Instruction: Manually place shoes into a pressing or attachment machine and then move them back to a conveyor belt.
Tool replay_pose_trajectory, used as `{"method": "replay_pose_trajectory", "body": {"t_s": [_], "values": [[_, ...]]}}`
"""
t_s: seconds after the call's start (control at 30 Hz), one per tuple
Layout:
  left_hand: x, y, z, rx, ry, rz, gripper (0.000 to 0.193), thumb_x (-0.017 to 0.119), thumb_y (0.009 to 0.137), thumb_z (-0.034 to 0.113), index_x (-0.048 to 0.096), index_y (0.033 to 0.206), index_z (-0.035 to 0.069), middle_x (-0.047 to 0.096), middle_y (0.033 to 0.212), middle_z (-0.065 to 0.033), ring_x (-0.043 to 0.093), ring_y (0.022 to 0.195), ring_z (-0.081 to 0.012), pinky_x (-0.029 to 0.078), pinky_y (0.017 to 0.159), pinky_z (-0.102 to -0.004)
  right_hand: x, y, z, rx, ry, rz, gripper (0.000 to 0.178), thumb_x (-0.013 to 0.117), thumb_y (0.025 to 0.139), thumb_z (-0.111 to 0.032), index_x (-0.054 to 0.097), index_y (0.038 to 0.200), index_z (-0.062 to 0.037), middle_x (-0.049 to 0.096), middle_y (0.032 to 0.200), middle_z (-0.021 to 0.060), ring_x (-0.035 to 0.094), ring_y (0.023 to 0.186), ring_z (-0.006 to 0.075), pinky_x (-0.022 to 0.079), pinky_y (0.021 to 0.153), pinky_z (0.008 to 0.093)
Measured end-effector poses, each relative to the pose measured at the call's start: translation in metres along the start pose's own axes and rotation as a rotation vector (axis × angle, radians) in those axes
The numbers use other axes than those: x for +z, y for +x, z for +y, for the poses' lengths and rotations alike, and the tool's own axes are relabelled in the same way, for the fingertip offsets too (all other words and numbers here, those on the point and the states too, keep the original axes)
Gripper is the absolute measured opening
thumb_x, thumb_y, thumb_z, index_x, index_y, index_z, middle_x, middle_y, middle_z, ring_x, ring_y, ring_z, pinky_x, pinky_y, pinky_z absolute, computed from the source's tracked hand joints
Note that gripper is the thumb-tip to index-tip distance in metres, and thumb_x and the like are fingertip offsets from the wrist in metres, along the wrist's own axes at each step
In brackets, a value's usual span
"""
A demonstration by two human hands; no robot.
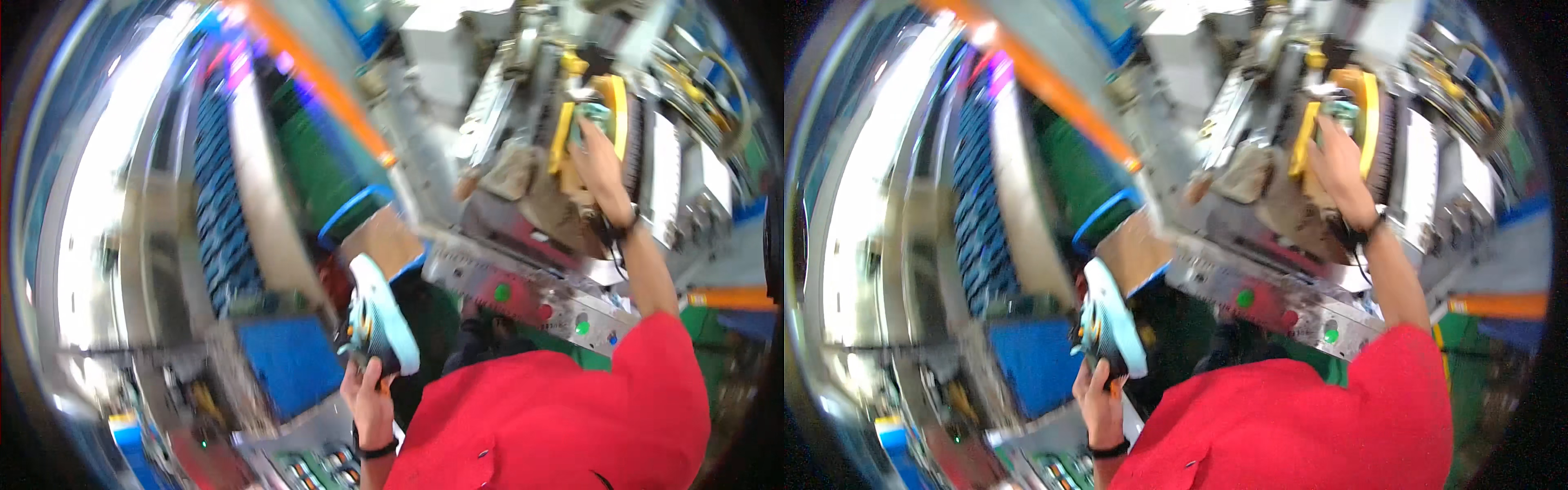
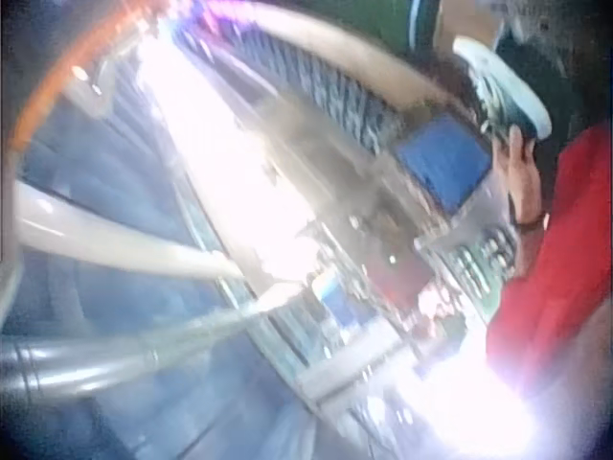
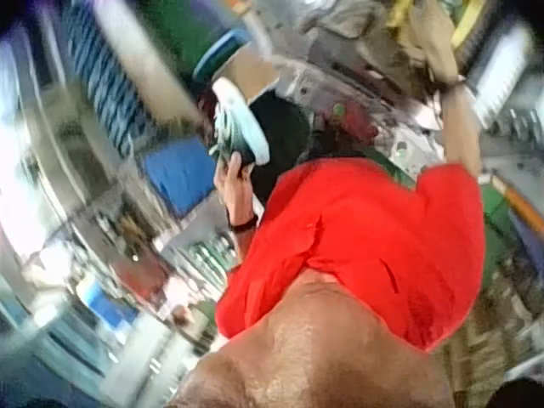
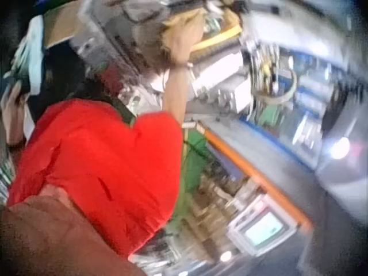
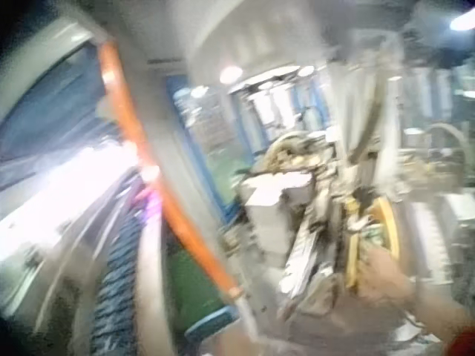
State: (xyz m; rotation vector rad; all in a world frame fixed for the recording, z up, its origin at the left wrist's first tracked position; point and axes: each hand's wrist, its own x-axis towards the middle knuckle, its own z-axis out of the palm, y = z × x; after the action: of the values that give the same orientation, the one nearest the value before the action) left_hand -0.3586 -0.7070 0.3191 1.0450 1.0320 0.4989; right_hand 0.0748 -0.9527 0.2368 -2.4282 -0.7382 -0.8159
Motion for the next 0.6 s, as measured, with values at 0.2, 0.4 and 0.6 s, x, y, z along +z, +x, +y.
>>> {"method": "replay_pose_trajectory", "body": {"t_s": [0.2,0.4,0.6], "values": [[-0.037,-0.027,-0.053,-0.153,-0.194,0.073,0.028,0.060,0.094,0.019,0.059,0.118,0.003,0.066,0.105,-0.0047,0.064,0.091,-0.0151,0.054,0.078,-0.0314,0.017,-0.165,-0.151,-0.099,0.476,-0.543,0.015,0.059,0.084,-0.007,0.060,0.099,-0.0057,0.061,0.098,0.0161,0.060,0.094,0.0344,0.050,0.075,0.0442],[-0.101,-0.065,-0.097,-0.208,-0.514,0.279,0.021,0.061,0.093,0.009,0.060,0.112,0.001,0.066,0.097,-0.0051,0.066,0.085,-0.0173,0.057,0.073,-0.0319,0.122,-0.240,-0.125,-0.292,0.352,-0.560,0.021,0.054,0.088,-0.009,0.062,0.107,-0.0055,0.061,0.101,0.0157,0.058,0.098,0.0355,0.047,0.085,0.0433],[-0.204,-0.086,-0.147,0.023,-0.708,0.620,0.025,0.063,0.088,0.000,0.058,0.111,-0.007,0.067,0.102,-0.0150,0.069,0.087,-0.0245,0.060,0.075,-0.0380,0.087,-0.149,-0.209,-0.281,0.552,-0.447,0.022,0.061,0.083,-0.002,0.060,0.105,-0.0014,0.058,0.094,0.0114,0.057,0.082,0.0267,0.047,0.072,0.0352]]}}
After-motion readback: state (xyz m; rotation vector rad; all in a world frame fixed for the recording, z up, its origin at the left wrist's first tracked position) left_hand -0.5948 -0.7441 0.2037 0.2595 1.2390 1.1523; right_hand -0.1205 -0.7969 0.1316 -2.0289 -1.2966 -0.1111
